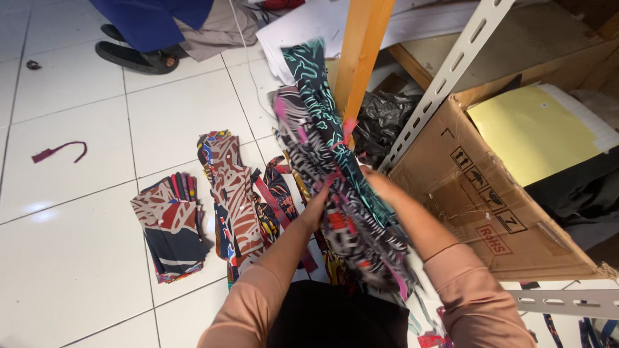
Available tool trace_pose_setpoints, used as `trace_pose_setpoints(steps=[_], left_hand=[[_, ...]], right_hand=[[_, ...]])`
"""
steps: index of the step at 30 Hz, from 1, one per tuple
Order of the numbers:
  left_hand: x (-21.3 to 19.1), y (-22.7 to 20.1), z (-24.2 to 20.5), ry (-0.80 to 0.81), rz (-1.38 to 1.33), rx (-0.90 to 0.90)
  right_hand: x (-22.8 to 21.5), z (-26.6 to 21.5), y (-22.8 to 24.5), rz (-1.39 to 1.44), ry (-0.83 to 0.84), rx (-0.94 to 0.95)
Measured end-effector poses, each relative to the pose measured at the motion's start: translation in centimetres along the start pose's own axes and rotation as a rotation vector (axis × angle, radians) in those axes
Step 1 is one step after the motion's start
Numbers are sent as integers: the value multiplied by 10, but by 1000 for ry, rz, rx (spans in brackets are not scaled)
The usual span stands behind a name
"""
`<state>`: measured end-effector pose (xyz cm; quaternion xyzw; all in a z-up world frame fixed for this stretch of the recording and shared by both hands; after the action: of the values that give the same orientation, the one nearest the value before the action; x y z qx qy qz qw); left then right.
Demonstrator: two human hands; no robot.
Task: The person sits on the floor and folds multiple patterned fabric pieces one by one. They align the edges, fold the items into smaller rectangles, and place them into neat stacks on the floor.
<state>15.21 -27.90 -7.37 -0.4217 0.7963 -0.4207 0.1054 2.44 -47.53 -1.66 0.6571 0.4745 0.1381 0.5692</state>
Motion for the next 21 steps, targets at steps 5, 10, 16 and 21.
trace_pose_setpoints(steps=[5,10,16,21], left_hand=[[6,-25,25,-220,-115,535],[36,-28,-11,-77,-400,616],[76,-71,-41,-249,-258,771],[62,-81,-18,-371,42,735]], right_hand=[[39,-34,28,99,-85,-238],[18,-73,108,9,-193,-523],[-14,-102,185,-356,-339,-598],[6,-84,198,-732,-459,-468]])
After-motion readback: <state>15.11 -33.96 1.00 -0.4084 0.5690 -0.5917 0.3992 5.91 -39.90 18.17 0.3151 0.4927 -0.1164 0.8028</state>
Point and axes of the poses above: each hand's wrist, its own z-axis towards the middle knuckle, its own x-axis out of the palm, y = z × x, the point moved 2 cm from there along z, towards the middle knuckle, and after that the axes turned 12 degrees about -y, right-handed, at the moved point
